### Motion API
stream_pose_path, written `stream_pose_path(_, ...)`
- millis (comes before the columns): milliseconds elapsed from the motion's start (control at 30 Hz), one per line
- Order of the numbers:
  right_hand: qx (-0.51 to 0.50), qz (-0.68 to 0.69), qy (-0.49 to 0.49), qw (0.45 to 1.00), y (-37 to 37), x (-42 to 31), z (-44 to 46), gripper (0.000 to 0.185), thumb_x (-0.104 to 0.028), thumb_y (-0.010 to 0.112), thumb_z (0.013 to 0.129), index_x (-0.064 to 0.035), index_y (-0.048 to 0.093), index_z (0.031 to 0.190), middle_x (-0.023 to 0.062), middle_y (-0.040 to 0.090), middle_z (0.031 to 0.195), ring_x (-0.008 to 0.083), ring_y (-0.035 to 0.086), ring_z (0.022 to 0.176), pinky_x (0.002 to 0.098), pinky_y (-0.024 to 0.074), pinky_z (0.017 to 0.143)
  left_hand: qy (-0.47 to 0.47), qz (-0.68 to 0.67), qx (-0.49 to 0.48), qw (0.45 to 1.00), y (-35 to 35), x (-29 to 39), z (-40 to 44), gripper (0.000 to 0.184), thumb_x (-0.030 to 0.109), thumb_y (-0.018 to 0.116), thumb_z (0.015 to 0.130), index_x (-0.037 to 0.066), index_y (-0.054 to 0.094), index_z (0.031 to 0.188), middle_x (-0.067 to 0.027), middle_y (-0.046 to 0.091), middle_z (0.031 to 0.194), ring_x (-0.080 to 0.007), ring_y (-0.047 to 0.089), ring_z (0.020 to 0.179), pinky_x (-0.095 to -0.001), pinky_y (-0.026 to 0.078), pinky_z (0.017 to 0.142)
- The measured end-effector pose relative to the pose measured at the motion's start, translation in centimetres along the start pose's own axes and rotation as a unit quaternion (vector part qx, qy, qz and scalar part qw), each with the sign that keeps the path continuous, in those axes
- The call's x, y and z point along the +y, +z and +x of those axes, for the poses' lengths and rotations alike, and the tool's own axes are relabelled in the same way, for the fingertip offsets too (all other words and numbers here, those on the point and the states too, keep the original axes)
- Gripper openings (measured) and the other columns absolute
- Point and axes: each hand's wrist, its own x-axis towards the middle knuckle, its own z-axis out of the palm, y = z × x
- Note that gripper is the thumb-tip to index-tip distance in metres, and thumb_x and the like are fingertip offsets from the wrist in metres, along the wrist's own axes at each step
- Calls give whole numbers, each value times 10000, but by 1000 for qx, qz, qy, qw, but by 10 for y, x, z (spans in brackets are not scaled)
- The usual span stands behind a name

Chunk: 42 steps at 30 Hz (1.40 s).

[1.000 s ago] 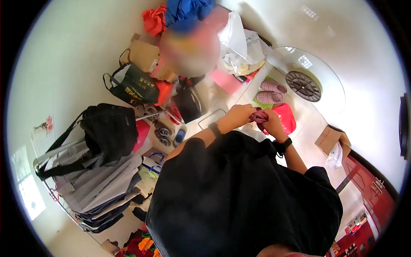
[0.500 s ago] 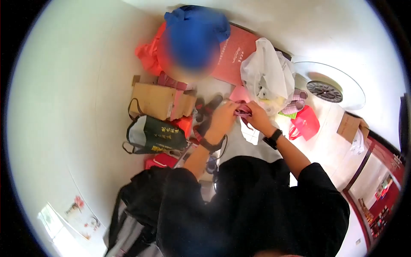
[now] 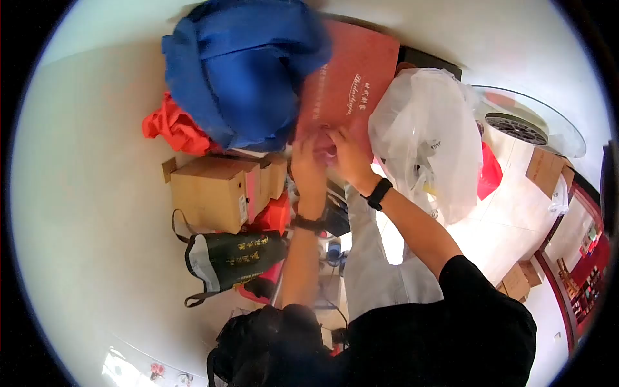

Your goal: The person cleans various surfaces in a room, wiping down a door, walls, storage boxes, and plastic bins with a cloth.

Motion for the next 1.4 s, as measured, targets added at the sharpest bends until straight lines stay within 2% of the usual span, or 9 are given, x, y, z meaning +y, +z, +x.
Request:
stream_pose_path(67, 20, -67, -40, 997, -21, -5, 20, 632, 62, 716, 694, -19, 530, 1293, 188, 547, 1222, 384, 605, 1024, 401, 542, 805, -23, 31, 13, 999, 11, 6, 13, 516, -142, 579, 749, 43, 640, 1226, -169, 611, 1187, -366, 615, 1074, -393, 540, 885)
stream_pose_path(167, -18, -42, 22, 999, -44, -2, 49, 495, -32, 686, 754, -19, 562, 1233, 235, 540, 1288, 419, 536, 1174, 477, 488, 913, 106, 32, 86, 990, 38, -1, 46, 523, -133, 584, 740, 58, 645, 1224, -170, 621, 1164, -383, 611, 1074, -400, 535, 892)
stream_pose_path(300, 127, -100, -13, 987, -57, 15, 81, 467, 11, 671, 732, -34, 591, 1190, 234, 565, 1250, 418, 587, 1084, 481, 497, 858, 189, 31, 86, 978, 65, 18, 94, 524, -113, 563, 731, 49, 644, 1222, -181, 622, 1161, -389, 621, 1045, -403, 532, 881)
stream_pose_path(400, 173, -133, -89, 972, -88, 28, 91, 455, -21, 664, 750, -42, 574, 1196, 209, 604, 1138, 416, 624, 959, 486, 530, 747, 179, -50, 25, 982, 89, 42, 109, 475, -102, 534, 748, 42, 652, 1185, -195, 627, 1147, -378, 630, 1031, -413, 535, 874)
stream_pose_path(500, 129, -207, 37, 969, -108, 43, 83, 409, -61, 627, 800, -54, 556, 1204, 182, 617, 1041, 415, 628, 926, 498, 531, 739, 122, -81, -42, 988, 105, 55, 104, 393, -72, 528, 773, 37, 660, 1127, -190, 623, 1157, -383, 630, 1023, -429, 537, 855)
stream_pose_path(667, 24, -308, 40, 950, -109, 44, 45, 253, -95, 596, 841, -44, 554, 1086, 176, 623, 1036, 382, 670, 772, 470, 555, 625, 98, 31, -43, 994, 93, 56, 52, 429, -26, 614, 786, 42, 606, 1209, -178, 596, 1153, -387, 604, 1031, -440, 514, 837)
stream_pose_path(1033, -91, -198, -57, 974, -46, 5, 39, 439, -153, 742, 735, -42, 587, 1131, 202, 648, 973, 384, 660, 873, 465, 532, 740, -13, 92, -1, 996, 26, 3, 13, 486, 14, 640, 774, 117, 611, 1248, -136, 646, 1111, -376, 645, 946, -456, 529, 774)
stream_pose_path(1200, 6, -254, -7, 967, -82, 14, 101, 406, -76, 661, 778, -69, 591, 1177, 218, 661, 1001, 431, 647, 875, 490, 535, 709, 98, -67, 39, 992, 59, 39, 93, 420, -42, 627, 749, 72, 680, 1150, -187, 651, 1050, -363, 656, 911, -429, 544, 761)
stream_pose_path(1400, 78, -288, 17, 954, -86, 17, 93, 463, -90, 685, 760, -103, 560, 1206, 192, 666, 980, 427, 660, 808, 504, 534, 661, 140, 60, 40, 987, 81, 26, 101, 351, -21, 626, 762, 65, 669, 1099, -169, 645, 1061, -354, 647, 949, -425, 535, 788)
